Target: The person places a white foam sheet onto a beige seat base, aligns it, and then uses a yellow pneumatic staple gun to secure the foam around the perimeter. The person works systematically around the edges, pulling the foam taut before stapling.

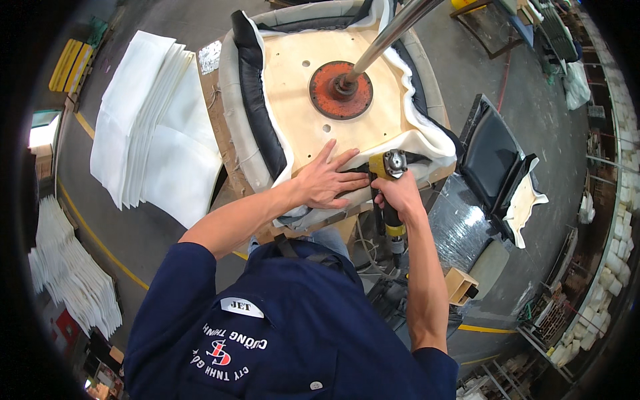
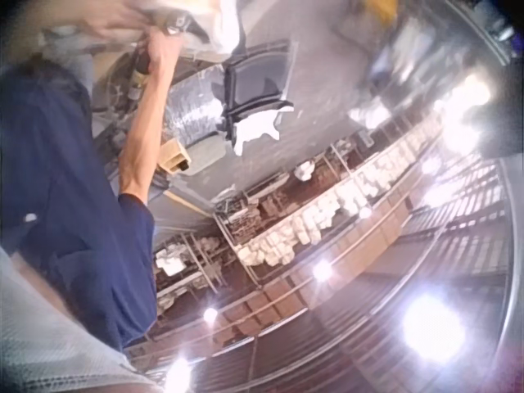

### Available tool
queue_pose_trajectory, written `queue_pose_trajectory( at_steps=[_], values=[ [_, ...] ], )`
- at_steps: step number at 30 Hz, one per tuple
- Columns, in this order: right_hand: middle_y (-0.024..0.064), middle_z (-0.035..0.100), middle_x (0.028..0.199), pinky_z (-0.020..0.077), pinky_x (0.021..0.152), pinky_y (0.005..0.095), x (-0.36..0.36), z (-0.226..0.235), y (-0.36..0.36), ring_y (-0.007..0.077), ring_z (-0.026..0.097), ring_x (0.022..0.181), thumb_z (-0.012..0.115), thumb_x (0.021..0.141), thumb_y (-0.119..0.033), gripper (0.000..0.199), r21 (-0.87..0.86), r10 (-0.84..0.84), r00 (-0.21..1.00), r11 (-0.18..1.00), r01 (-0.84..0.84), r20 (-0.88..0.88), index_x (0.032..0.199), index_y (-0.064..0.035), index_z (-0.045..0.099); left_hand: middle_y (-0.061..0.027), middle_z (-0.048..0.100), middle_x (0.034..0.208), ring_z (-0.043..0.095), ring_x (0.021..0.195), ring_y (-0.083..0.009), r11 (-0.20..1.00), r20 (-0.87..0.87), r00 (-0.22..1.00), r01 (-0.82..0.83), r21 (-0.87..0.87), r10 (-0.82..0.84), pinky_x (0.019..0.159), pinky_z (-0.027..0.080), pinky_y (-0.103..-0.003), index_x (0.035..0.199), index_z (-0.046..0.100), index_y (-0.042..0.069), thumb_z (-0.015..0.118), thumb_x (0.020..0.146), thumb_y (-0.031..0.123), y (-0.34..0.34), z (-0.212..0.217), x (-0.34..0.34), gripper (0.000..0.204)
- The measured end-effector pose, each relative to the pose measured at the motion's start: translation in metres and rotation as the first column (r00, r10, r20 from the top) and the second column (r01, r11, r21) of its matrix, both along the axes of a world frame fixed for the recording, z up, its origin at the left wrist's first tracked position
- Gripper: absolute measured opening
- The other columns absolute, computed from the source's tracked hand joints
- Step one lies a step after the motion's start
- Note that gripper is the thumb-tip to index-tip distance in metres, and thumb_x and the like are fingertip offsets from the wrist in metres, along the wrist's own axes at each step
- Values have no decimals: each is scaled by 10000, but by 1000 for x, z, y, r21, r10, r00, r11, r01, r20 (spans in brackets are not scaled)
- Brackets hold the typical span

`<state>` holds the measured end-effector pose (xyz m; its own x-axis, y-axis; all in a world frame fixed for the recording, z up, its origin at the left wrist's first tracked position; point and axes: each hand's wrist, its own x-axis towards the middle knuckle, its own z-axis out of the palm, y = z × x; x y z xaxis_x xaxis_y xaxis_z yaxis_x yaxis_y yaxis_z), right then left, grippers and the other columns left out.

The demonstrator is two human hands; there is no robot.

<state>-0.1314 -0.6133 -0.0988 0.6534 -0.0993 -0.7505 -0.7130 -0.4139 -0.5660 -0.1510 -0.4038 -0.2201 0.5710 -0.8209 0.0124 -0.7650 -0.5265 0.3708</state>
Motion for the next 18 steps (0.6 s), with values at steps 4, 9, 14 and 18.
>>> queue_pose_trajectory(
  at_steps=[4,9,14,18],
  values=[
    [77,660,738,493,471,305,0,1,5,150,621,531,704,834,-10,176,42,-8,1000,999,7,20,993,55,667,116,448,1593,121,1596,-286,999,-16,999,-28,-30,28,1210,15,-742,1566,445,300,413,979,617,0,-4,0,668],
    [82,665,741,494,461,307,-7,-7,11,154,624,525,695,831,3,164,62,-5,1000,998,3,17,980,59,658,112,470,1570,113,1597,-281,1000,-51,999,-8,20,9,1216,3,-732,1531,492,288,400,979,635,-2,-3,-2,659],
    [78,662,731,494,459,307,-8,-8,14,154,623,518,691,835,1,166,89,6,999,996,-11,51,992,47,663,109,516,1512,127,1593,-279,999,-37,999,-28,-20,27,1218,13,-728,1473,554,269,419,972,628,-1,-9,1,631],
    [77,661,731,495,459,306,-14,-5,18,151,619,514,687,837,0,168,104,-13,1000,995,11,16,1000,36,665,90,551,1454,135,1589,-285,998,-26,999,-22,-52,21,1217,19,-726,1421,595,245,435,973,615,-3,-8,0,603]
  ],
)
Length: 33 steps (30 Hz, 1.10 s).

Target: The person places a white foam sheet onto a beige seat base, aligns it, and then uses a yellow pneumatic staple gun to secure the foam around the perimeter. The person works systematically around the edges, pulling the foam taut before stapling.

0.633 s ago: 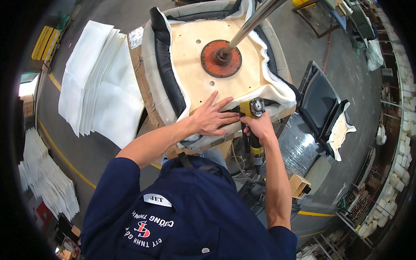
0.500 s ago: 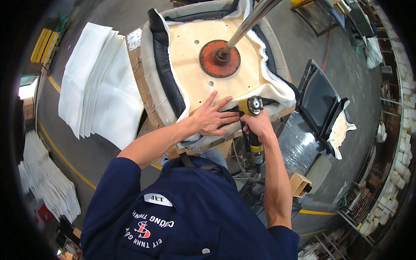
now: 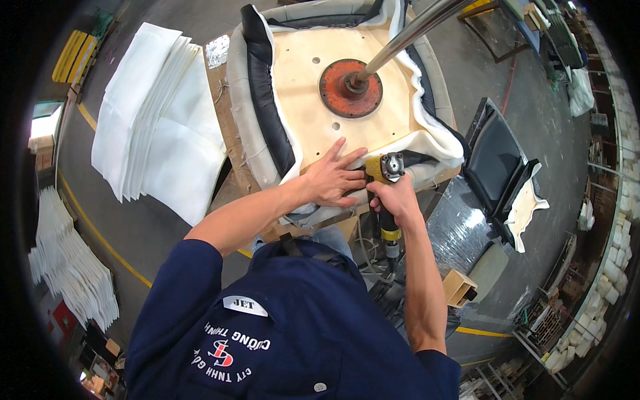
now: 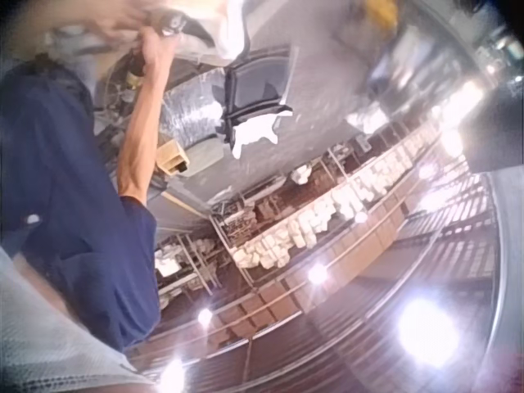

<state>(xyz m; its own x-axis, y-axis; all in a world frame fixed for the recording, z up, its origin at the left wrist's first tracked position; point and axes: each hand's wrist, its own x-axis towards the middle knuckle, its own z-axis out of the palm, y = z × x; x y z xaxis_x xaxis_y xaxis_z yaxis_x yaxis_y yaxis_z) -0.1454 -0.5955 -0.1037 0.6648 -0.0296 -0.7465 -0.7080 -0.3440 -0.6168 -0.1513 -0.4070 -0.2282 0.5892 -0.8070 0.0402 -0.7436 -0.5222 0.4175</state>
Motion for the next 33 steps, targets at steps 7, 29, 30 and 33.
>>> queue_pose_trajectory(
  at_steps=[7,29,30,33],
  values=[
    [61,653,757,492,472,301,9,1,-4,140,604,531,695,840,-9,186,-59,40,999,997,-40,-7,1018,32,664,71,535,1488,145,1585,-295,998,0,1000,-21,62,21,1217,37,-723,1446,579,234,430,987,601,-6,4,-2,607],
    [87,656,725,495,467,308,-20,7,16,151,616,524,678,824,-4,230,39,-19,997,999,16,76,1043,59,651,62,408,1629,132,1594,-286,984,-111,988,-93,153,111,1242,17,-670,1563,449,228,365,1022,565,16,21,-30,642],
    [85,657,716,497,473,304,-18,7,19,152,616,522,686,820,-11,211,8,4,996,1000,-5,84,1020,54,667,62,409,1627,130,1594,-286,979,-121,988,-74,189,98,1243,13,-670,1557,455,224,371,1021,559,14,24,-29,638],
    [86,659,710,499,476,302,-8,8,25,153,620,520,692,818,-16,196,-126,50,998,991,-53,-28,1001,54,676,57,420,1620,132,1595,-281,987,-124,985,-106,120,121,1243,27,-666,1543,475,221,389,1019,558,13,18,-31,629]
  ],
)
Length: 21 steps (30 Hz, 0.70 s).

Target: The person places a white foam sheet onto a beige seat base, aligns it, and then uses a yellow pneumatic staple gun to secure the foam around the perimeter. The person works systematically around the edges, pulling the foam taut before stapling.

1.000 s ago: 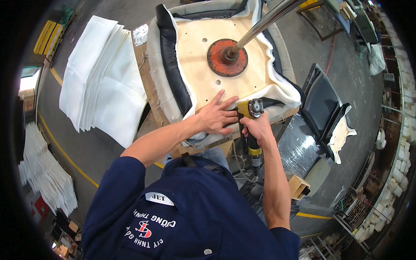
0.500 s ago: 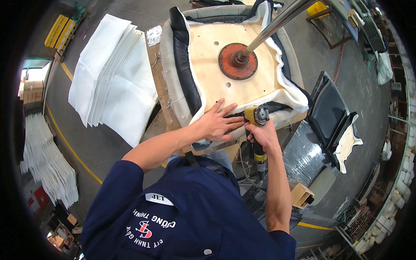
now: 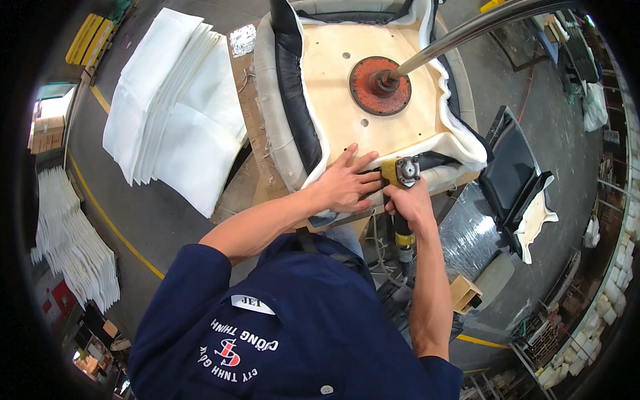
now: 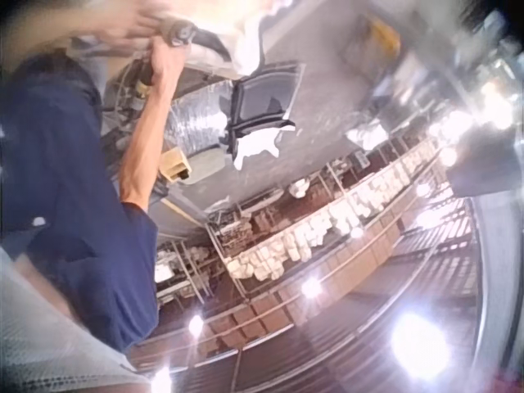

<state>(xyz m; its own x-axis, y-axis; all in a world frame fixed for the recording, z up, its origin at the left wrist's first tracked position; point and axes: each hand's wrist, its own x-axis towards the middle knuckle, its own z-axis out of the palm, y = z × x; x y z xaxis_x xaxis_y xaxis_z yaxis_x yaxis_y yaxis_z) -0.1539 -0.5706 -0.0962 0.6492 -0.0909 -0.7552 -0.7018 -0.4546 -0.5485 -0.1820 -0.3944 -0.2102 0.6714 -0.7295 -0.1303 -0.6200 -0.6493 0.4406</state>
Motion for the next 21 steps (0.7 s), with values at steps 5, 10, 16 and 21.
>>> queue_pose_trajectory(
  at_steps=[5,10,16,21],
  values=[
    [79,687,834,493,494,295,-2,-4,-5,141,611,551,688,850,-23,292,41,18,1000,999,-19,3,1135,26,653,39,428,1620,209,1570,-298,998,111,994,-25,62,18,1214,102,-697,1532,501,236,444,1005,551,4,7,-6,616],
    [71,703,936,508,505,290,-15,-2,-1,142,620,574,681,841,-6,372,95,14,999,995,-19,46,1207,21,624,42,432,1617,256,1553,-287,999,128,991,-37,-2,37,1208,134,-702,1532,502,271,505,984,534,15,8,-17,608],
    [79,659,824,506,486,299,-15,-4,10,151,613,544,674,826,2,425,50,38,994,998,-43,103,1235,35,564,36,468,1584,237,1556,-304,999,130,991,-32,1,31,1208,118,-722,1507,527,238,482,989,549,13,9,-15,607],
    [83,652,788,503,480,298,-10,-5,8,148,611,535,681,822,-6,399,56,22,998,998,-24,51,1207,34,585,18,480,1579,270,1551,-289,999,120,992,-37,-29,40,1217,152,-703,1469,573,228,559,966,505,17,12,-20,574]
  ],
)
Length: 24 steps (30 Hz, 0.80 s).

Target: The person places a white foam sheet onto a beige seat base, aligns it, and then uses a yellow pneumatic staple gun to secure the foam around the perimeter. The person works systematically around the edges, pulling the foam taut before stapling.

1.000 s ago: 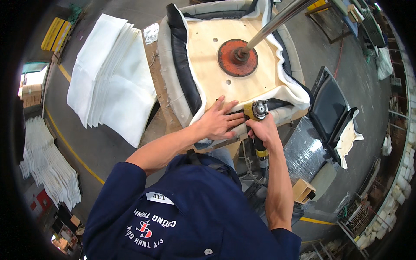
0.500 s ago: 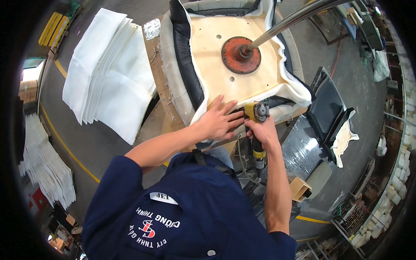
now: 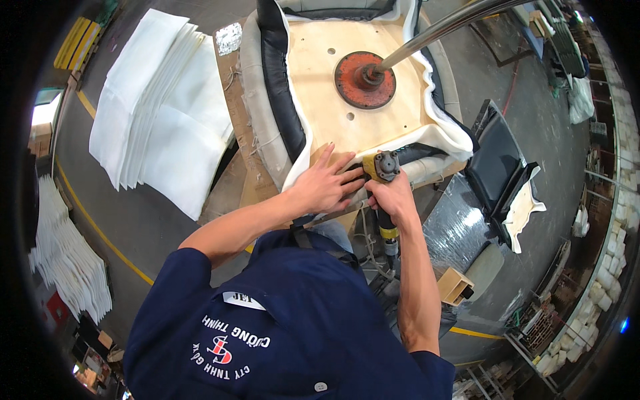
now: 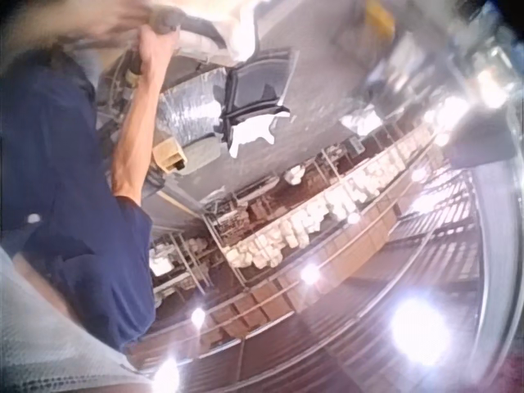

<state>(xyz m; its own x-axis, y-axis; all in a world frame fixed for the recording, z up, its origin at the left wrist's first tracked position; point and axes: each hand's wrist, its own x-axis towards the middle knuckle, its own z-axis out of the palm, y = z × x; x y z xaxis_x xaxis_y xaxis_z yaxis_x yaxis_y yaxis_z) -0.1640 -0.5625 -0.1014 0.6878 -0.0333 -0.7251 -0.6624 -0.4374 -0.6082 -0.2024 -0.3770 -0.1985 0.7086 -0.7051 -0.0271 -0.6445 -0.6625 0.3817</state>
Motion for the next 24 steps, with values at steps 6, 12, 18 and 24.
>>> queue_pose_trajectory(
  at_steps=[6,12,18,24],
  values=[
    [58,697,934,503,510,281,-10,5,-2,132,609,567,675,829,5,426,76,-1,1000,997,3,-30,1252,14,618,4,512,1529,294,1535,-298,998,-2,1000,-23,-56,23,1222,153,-697,1422,615,213,589,949,488,3,0,-1,548],
    [82,632,729,508,484,314,-2,2,10,168,614,521,650,806,-9,277,-13,2,999,1000,-2,-33,1077,32,609,8,519,1524,237,1553,-301,999,-42,999,-5,35,7,1224,129,-690,1410,625,193,562,961,494,1,6,2,545],
    [89,665,850,524,503,327,-8,-3,-3,171,636,554,655,804,-9,472,96,21,1000,995,-23,18,1267,-28,563,9,536,1506,307,1522,-293,999,-25,999,45,5,-45,1240,150,-651,1415,614,202,575,947,416,8,11,7,515],
    [156,716,1101,581,814,361,-112,-22,-59,238,732,872,713,804,-35,766,103,-22,911,994,-23,411,1524,-144,476,-6,571,1442,407,1437,-321,994,74,997,40,-104,-32,1233,209,-612,1329,665,215,633,878,248,39,5,4,454]
  ],
)
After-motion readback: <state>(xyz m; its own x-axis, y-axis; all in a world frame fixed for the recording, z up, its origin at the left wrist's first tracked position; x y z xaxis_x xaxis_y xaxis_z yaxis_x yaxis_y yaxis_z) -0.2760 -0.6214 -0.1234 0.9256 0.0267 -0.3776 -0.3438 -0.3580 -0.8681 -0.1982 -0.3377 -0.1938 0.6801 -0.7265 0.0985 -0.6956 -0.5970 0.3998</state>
